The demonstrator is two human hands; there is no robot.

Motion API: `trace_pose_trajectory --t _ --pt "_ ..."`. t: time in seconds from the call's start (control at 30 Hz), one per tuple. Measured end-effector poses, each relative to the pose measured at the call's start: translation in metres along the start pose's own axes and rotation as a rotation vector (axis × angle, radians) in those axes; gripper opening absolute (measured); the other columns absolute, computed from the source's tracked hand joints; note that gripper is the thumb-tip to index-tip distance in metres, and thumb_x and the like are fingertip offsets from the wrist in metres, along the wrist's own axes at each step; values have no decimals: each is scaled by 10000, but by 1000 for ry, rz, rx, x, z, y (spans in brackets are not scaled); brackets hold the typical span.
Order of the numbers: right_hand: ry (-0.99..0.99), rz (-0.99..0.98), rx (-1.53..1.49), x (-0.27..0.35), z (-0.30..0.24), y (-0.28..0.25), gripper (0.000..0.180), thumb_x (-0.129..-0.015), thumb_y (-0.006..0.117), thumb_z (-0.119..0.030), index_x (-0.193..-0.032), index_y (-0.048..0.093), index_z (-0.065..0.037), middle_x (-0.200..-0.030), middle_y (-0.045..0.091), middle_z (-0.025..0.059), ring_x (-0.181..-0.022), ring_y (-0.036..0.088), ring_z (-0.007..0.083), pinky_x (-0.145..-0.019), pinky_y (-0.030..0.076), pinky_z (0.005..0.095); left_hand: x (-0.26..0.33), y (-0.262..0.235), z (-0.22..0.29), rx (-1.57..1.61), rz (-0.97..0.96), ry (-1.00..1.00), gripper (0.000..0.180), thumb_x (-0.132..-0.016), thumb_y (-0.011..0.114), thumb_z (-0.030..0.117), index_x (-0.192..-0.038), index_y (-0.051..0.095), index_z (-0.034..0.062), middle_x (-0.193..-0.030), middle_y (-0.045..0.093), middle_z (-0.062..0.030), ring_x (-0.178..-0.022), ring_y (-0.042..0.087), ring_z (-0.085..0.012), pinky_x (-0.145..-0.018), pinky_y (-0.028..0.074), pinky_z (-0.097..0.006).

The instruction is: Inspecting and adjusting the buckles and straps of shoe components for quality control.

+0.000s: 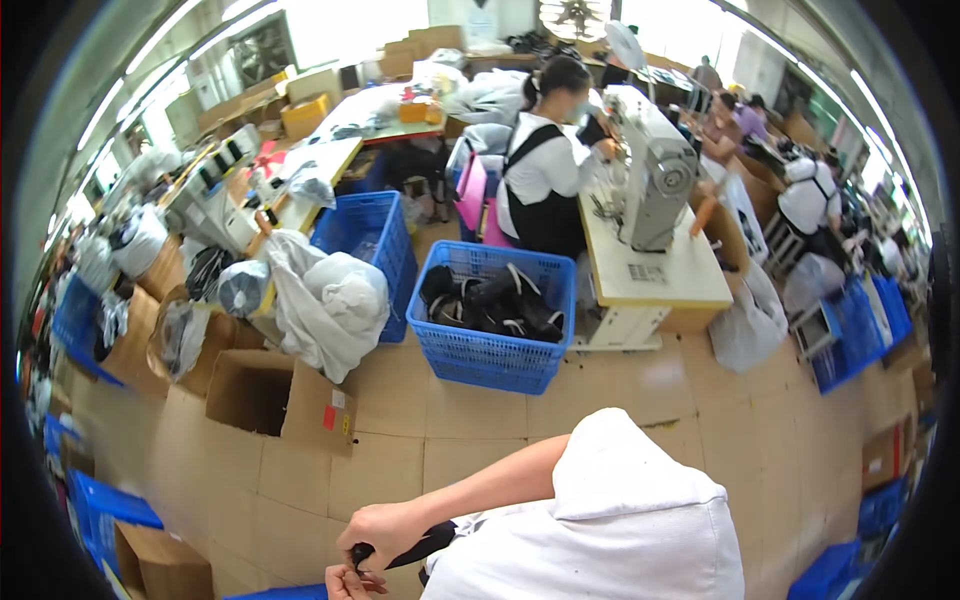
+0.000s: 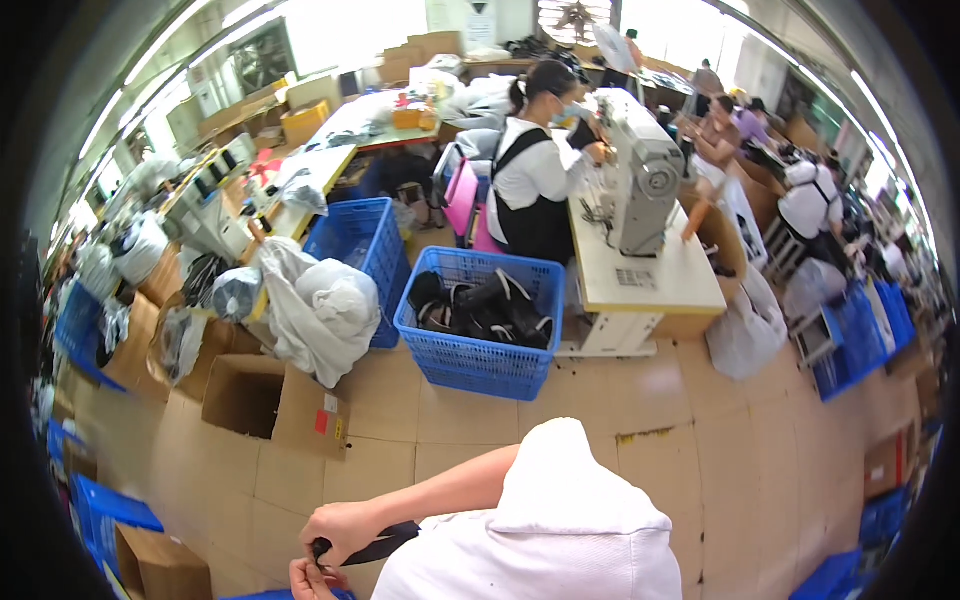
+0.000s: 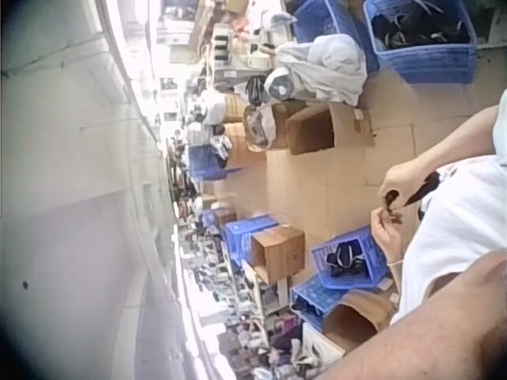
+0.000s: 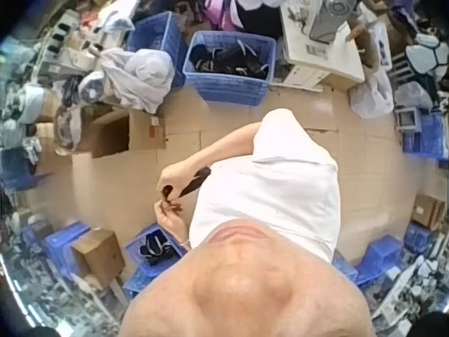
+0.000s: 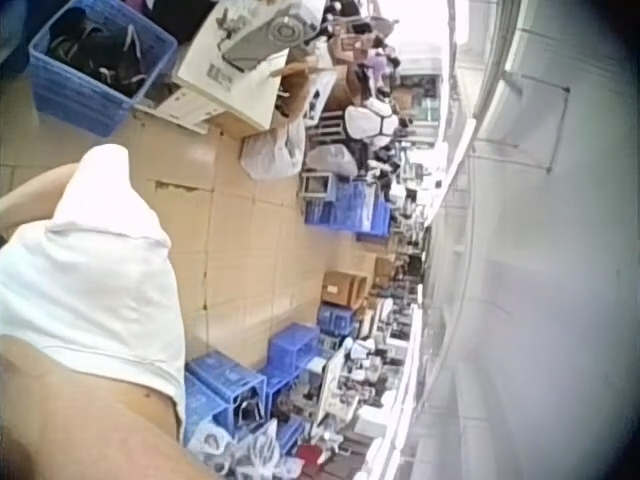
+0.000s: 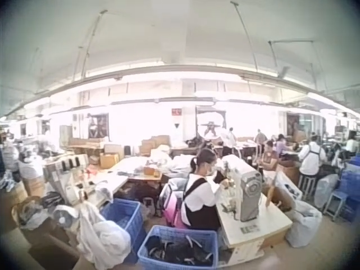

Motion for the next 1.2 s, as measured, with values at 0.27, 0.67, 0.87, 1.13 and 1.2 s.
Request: trace_pose_trajectory --t 0.27,0.67,0.87,1.13,1.2 --pt "112 372 2 -53 15 20 210 -717 654 -152 -872 624 -14 -742 636 136 -675 601 294 -621 469 367 -72 -59 -15 151 -273 49 232 -982 482 245 -960 520 17 -721 588 -65 -604 552 -117 -546 448 -244" --pt "207 298 -126 -166 30 117 176 -768 620 -135 -891 608 -11 -722 609 98 -669 562 184 -634 455 318 -93 -192 -72 346 -386 -53 155 -939 563 164 -886 580 19 -697 572 -46 -615 543 -120 -574 442 -238" --pt "263 293 -133 -244 56 120 182 -801 604 -137 -934 619 -14 -758 633 77 -704 572 141 -676 475 281 -137 -234 -126 542 -203 4 189 -931 544 167 -853 520 -3 -769 509 -40 -568 568 -112 -464 452 -231" --pt "243 -10 -174 -412 119 94 212 -802 650 -129 -977 643 -11 -892 666 97 -823 610 152 -789 481 293 -234 -324 -143 216 146 -18 65 -890 573 56 -859 535 13 -674 532 -21 -560 543 -83 -484 435 -209" --pt "212 -56 -180 -464 125 71 209 -797 661 -130 -971 650 -14 -879 669 67 -808 604 130 -771 481 274 -276 -349 -138 214 170 -52 24 -891 574 46 -899 568 24 -748 560 -19 -612 570 -74 -502 458 -206"
Point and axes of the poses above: each hand's wrist, its own x-axis away from the middle knuckle, its own y-axis out of the palm, z = x × y, the point moved 4 cm from there along -x, towards the middle knuckle
